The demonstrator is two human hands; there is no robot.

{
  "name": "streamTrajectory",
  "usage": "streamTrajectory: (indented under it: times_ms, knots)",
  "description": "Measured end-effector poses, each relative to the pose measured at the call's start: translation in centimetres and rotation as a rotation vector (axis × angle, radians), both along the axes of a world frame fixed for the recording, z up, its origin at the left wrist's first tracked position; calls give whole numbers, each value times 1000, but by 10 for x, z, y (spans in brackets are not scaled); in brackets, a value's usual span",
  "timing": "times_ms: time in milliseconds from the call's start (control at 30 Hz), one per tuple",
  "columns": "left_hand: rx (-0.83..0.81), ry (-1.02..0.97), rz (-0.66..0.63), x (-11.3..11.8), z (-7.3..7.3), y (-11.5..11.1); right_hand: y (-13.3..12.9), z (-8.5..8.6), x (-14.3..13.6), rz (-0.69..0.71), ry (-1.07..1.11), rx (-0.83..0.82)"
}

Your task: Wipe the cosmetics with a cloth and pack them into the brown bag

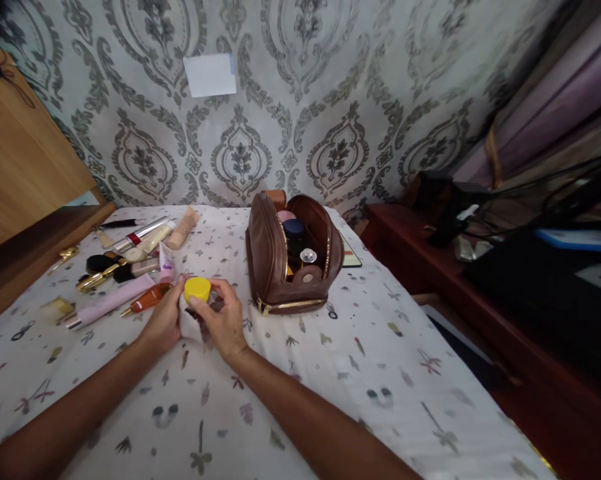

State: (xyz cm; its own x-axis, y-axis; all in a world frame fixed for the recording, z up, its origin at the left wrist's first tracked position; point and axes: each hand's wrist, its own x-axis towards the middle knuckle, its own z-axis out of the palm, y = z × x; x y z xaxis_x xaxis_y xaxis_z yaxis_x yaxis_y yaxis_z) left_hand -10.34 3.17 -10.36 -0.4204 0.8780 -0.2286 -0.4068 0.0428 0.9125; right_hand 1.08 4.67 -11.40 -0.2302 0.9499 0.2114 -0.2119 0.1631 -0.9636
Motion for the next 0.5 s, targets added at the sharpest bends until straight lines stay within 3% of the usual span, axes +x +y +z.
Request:
streamTrajectory:
  times_ms: [67,200,333,500]
  knots:
    - [-22,-90,6,3,5,-1,-2,-1,0,-1,-38,42]
    - [8,-85,15,2,14,-2,-3,-1,0,-46,-135,213]
    - [-53,-201,-51,1,19,-5,-6,4,2,-40,-215,391]
    - [-217,-238,-140,1,23,-12,-12,9,4,-98,-247,368]
